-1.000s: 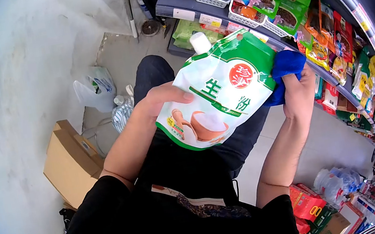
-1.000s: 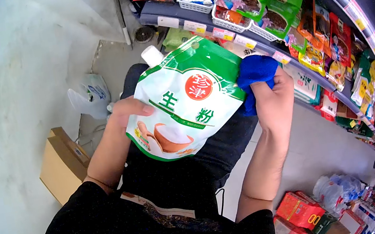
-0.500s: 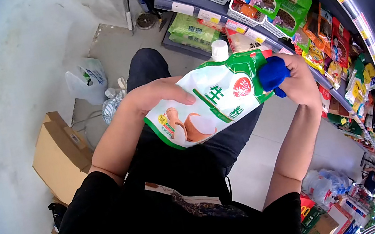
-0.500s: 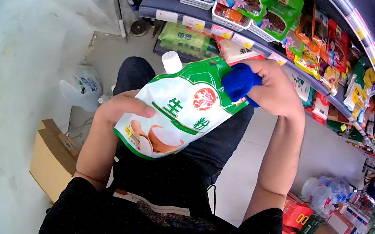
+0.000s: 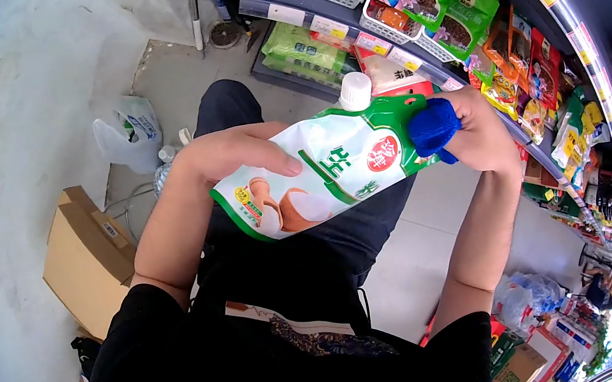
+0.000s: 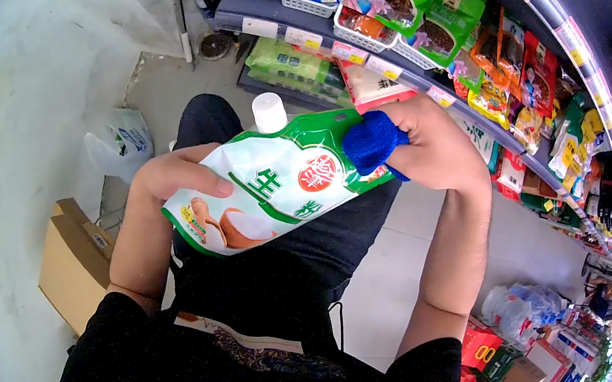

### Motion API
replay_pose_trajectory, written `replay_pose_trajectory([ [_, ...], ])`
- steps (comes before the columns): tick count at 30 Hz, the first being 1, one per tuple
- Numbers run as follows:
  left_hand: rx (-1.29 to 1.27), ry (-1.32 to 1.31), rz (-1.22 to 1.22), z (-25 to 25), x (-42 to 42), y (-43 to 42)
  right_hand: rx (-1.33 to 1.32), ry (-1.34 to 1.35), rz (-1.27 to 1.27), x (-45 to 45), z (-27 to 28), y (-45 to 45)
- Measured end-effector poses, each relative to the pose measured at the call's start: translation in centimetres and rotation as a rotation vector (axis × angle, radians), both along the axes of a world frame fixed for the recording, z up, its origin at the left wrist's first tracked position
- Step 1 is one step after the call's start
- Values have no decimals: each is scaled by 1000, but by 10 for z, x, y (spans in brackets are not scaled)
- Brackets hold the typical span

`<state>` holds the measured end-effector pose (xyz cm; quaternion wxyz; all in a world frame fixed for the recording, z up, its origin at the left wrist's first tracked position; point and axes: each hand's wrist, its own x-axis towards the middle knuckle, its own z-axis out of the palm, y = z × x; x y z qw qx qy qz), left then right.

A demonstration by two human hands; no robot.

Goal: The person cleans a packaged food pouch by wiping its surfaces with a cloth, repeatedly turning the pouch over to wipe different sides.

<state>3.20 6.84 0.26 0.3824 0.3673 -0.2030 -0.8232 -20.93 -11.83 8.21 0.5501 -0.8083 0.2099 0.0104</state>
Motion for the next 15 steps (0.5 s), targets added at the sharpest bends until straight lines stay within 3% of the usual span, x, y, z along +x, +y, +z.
replay_pose_trajectory([
  [4, -181, -12, -99, 17, -1, -6, -225, -77, 14, -1, 0, 0],
  [8, -495, -295, -230, 18, -2, -13, -446, -124, 10, 4, 13, 12],
  [15, -645, -403, -328, 16, -4, -19, -519, -155, 167, 19, 7, 25],
])
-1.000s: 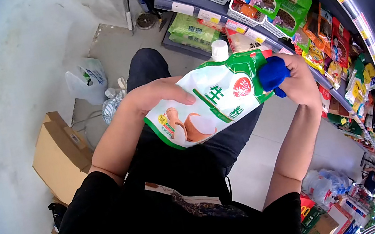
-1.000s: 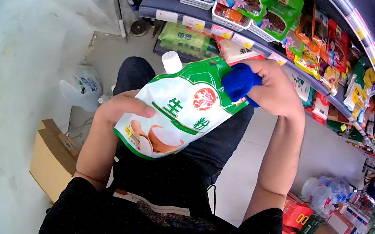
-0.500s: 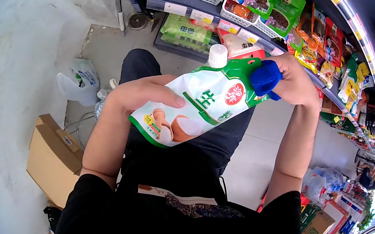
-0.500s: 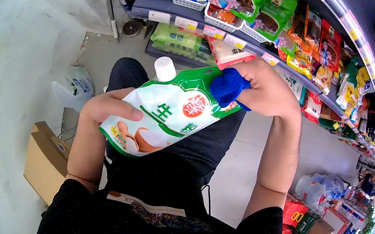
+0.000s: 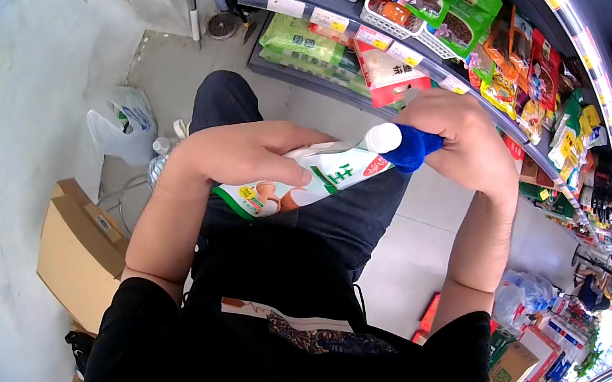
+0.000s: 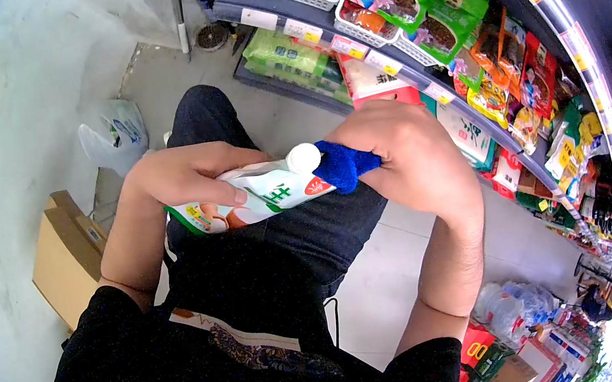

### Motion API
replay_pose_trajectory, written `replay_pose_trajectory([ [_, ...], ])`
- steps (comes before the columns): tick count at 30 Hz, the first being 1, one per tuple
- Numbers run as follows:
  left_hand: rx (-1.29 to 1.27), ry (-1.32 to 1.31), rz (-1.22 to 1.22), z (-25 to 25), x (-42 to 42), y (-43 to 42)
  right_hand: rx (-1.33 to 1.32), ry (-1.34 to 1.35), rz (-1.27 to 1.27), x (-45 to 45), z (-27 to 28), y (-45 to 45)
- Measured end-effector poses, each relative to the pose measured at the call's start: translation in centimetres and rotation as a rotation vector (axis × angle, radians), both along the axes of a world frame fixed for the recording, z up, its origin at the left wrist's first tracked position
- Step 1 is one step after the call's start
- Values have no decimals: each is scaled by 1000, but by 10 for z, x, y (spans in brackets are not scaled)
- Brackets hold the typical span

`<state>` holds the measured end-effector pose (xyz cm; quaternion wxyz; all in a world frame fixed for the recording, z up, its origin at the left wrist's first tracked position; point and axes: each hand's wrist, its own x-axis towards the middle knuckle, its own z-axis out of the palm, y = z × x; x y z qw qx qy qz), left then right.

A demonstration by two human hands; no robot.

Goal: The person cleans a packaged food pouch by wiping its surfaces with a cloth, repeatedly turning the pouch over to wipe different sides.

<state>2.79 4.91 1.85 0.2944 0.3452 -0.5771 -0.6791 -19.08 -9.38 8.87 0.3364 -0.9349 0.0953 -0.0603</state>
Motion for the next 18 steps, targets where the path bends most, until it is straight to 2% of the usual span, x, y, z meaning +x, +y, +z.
replay_pose_trajectory([
  [3, -17, 6, -2, 1, 1, 1, -111, 82, 9, -1, -1, -2],
  [7, 6, 30, -27, -2, 3, 0, -51, 50, 0, 1, 0, -1],
  [9, 67, 27, -48, -1, 3, -2, -57, -22, -20, 6, -3, 6],
  [13, 231, -19, -87, 15, 6, -3, -6, 0, 32, 7, -10, 1],
  [15, 152, 36, 13, -1, 3, 2, 14, 27, 44, 3, -15, -7],
  [18, 56, 175, 83, -12, 12, 7, 22, -79, -38, -7, -29, -14],
])
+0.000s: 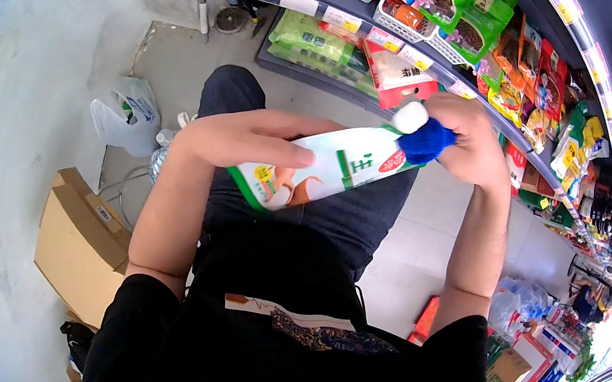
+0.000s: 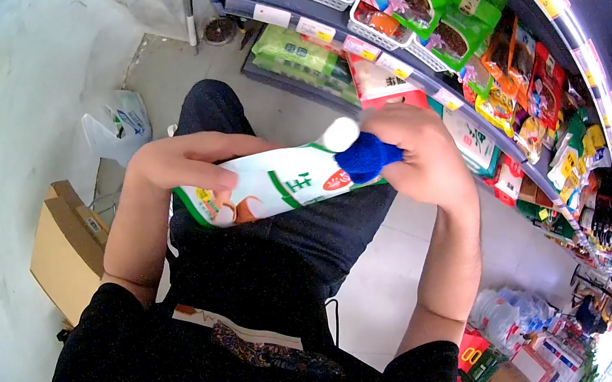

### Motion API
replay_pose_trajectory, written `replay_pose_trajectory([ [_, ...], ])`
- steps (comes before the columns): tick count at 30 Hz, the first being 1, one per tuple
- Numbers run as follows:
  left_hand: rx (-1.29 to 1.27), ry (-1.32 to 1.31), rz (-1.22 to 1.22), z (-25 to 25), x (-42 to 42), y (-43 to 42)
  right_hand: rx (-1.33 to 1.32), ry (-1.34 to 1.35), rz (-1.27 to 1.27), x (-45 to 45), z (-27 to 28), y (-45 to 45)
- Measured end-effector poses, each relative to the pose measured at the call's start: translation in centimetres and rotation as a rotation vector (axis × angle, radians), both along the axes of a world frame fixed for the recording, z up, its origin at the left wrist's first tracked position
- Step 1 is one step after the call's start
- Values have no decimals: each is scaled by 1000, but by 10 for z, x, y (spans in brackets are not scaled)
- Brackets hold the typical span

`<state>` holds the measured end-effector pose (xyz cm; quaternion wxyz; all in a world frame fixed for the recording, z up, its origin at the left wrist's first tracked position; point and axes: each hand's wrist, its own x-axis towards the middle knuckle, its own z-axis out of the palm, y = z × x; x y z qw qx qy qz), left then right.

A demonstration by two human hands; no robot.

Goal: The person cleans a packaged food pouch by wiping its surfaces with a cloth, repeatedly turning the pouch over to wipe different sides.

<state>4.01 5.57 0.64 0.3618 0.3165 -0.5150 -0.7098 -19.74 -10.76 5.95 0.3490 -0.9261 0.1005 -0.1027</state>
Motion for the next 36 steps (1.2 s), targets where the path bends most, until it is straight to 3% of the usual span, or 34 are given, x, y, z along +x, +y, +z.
replay_pose_trajectory([
  [2, 27, 143, -3, 1, 13, 2, 60, -90, -90, -8, -11, -1],
  [5, -149, 308, 193, -25, 15, 13, 167, -180, -253, -15, -15, 5],
  [6, -27, 305, 320, -11, 8, 21, 212, -221, -304, -17, -21, 8],
  [10, -61, -119, 576, -7, -8, 16, 255, -268, -438, -22, -36, 10],
  [13, -24, -217, 674, -7, -15, 18, 142, -273, -569, -22, -37, 9],
  [15, -168, -358, 709, -8, -16, 16, -4, -308, -737, -22, -37, 9],
  [19, -541, -674, 868, -16, -24, 14, 180, -406, -1083, -32, -43, 16],
  [21, -765, -858, 880, -17, -29, 11, 508, -374, -1073, -29, -55, 32],
  [22, -852, -919, 880, -20, -32, 10, 505, -328, -1053, -23, -62, 40],
  [23, -937, -976, 878, -23, -36, 8, 669, -373, -1064, -15, -72, 49],
  [25, -1005, -981, 854, -29, -44, 4, 1001, -325, -1052, 0, -70, 68],
  [27, -1014, -978, 837, -33, -53, 5, 1029, -445, -984, 18, -64, 77],
  [32, -1038, -1043, 841, -40, -63, 8, 1039, -415, -980, 23, -67, 72],
  [36, -869, -1000, 696, -31, -70, 12, 989, -474, -957, 18, -76, 65],
])
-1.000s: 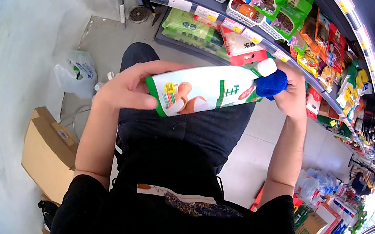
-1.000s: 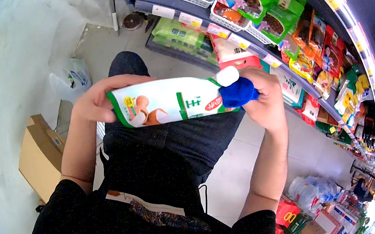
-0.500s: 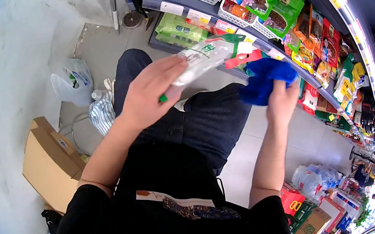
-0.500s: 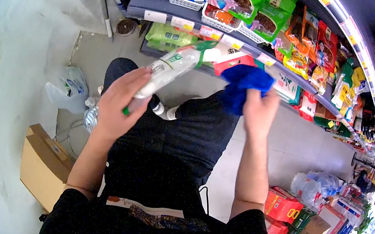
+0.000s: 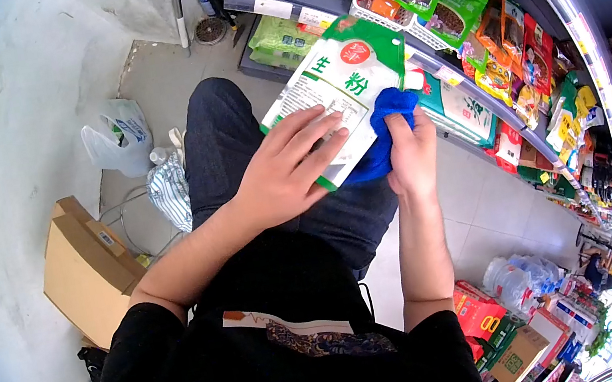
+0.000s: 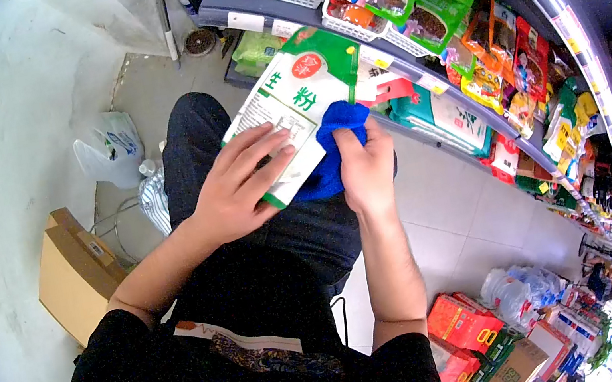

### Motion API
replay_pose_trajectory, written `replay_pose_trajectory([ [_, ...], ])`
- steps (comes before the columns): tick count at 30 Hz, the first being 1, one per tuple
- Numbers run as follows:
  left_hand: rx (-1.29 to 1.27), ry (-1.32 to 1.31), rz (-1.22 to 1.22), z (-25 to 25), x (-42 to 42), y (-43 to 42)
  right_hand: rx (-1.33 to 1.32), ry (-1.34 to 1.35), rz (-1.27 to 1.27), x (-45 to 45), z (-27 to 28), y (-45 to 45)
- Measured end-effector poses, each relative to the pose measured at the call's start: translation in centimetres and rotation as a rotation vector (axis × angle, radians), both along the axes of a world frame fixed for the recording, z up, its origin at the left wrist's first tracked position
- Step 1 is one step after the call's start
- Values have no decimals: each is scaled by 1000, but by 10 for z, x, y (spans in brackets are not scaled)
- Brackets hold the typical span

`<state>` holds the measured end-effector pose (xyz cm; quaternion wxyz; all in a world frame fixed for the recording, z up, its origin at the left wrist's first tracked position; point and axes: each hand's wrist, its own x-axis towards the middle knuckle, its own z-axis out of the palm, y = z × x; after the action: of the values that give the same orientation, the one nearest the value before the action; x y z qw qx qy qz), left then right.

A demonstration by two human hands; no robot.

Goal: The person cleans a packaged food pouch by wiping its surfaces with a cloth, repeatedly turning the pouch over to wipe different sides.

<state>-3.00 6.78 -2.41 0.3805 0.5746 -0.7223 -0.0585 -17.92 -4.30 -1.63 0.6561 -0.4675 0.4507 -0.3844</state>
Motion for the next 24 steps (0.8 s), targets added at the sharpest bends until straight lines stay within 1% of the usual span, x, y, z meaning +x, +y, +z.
replay_pose_trajectory([
  [3, 52, 223, -170, 6, 9, -1, -60, 45, 23, -8, -3, -4],
  [5, 105, 339, -83, 1, 25, 2, -96, 105, 50, -14, -7, -5],
  [7, 143, 449, 120, -10, 36, -6, -101, 87, 78, -18, -6, -5],
  [8, 236, 953, 183, -23, 33, -14, -103, 78, 93, -20, -6, -4],
  [9, 323, 1069, 161, -26, 37, -23, -91, 35, 93, -21, -7, -4],
  [11, 531, 1385, -49, -25, 39, -35, -68, -55, 90, -21, -11, -4],
  [12, 674, 1530, -107, -24, 37, -34, -30, -79, 91, -20, -11, -3],
  [15, 638, 1690, -210, -18, 28, -33, 14, -59, -3, -18, -7, -4],
  [16, 654, 1684, -202, -20, 29, -33, 22, -53, -49, -13, -3, -6],
  [19, 685, 1671, -128, -20, 30, -32, -20, 8, 26, -19, -3, -13],
  [22, 584, 1636, -93, -13, 28, -32, -49, 59, 47, -15, 8, -15],
  [24, 563, 1646, -115, -10, 28, -30, -85, 81, 75, -14, 13, -16],
])
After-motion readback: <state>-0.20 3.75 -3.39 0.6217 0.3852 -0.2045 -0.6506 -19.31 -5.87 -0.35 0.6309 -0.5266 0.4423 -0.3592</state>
